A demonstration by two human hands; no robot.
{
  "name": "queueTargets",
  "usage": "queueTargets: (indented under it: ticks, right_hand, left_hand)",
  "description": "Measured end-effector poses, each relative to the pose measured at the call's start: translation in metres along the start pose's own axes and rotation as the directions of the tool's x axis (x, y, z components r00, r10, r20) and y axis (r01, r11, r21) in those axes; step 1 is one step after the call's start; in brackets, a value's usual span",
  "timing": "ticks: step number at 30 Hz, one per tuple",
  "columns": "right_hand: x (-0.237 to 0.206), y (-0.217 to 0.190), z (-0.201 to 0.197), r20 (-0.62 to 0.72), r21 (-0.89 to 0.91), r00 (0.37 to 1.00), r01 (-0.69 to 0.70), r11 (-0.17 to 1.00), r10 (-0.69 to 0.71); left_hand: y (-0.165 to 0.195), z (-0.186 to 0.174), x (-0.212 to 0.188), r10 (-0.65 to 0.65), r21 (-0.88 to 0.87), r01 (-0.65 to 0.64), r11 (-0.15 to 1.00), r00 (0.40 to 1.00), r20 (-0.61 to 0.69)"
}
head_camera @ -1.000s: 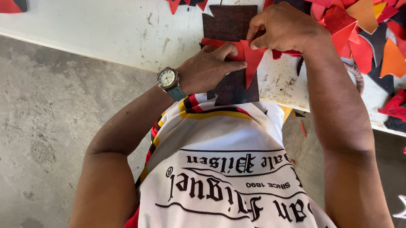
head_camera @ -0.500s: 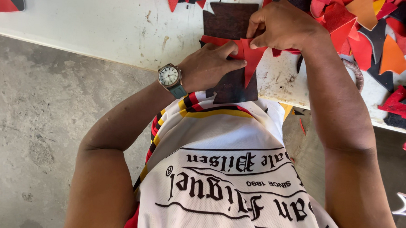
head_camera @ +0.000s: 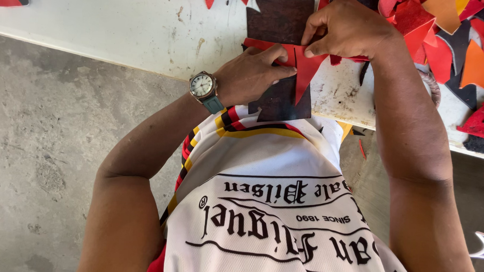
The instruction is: The person sits at a white table covered with red, black and orange foam scraps and selects pieces one at a time, placing them onto a dark rectangular board to build up a pattern. They occasionally pick up scissors to trim a piece before fitting it onto the board and pressing it into place.
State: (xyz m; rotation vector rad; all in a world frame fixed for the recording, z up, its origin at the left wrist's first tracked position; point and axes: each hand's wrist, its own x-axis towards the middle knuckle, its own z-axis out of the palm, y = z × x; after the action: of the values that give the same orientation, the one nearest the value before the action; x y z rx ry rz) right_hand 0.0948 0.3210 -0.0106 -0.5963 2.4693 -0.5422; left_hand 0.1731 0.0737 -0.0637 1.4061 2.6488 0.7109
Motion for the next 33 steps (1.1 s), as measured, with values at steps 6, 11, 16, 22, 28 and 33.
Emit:
queueTargets:
  ticks: [6,11,16,22,28,33]
  right_hand:
    - [-0.003,-0.005,0.002,0.003,0.08,0.999,-0.035,0.996,0.035]
    - [-0.026,0.017,-0.026,-0.128,0.03,0.954,0.278,0.96,-0.272]
    - [-0.095,0.078,-0.079,-0.325,0.221,0.941,-0.02,0.975,0.093]
    - [-0.123,0.124,-0.073,-0.542,0.204,0.792,-0.201,0.958,0.281]
    - [-0.124,0.104,-0.06,-0.775,-0.279,0.623,-0.184,0.943,-0.108]
    - [-0.061,0.033,-0.019,-0.634,-0.452,0.669,0.088,0.888,-0.389]
  left_hand:
    - [0.005,-0.004,0.0,-0.028,-0.015,0.028,0.999,1.0,0.015]
    - [0.009,-0.022,0.005,0.0,-0.123,0.0,0.992,1.0,-0.004]
    - [-0.017,-0.042,0.029,-0.072,-0.186,0.054,0.981,0.993,-0.093]
    - [-0.071,-0.026,0.13,-0.067,-0.172,-0.003,0.985,0.914,-0.401]
    - [-0.118,-0.004,0.187,-0.12,-0.126,0.065,0.99,0.855,-0.504]
    - [-0.15,0.006,0.184,-0.106,-0.06,0.088,0.994,0.855,-0.508]
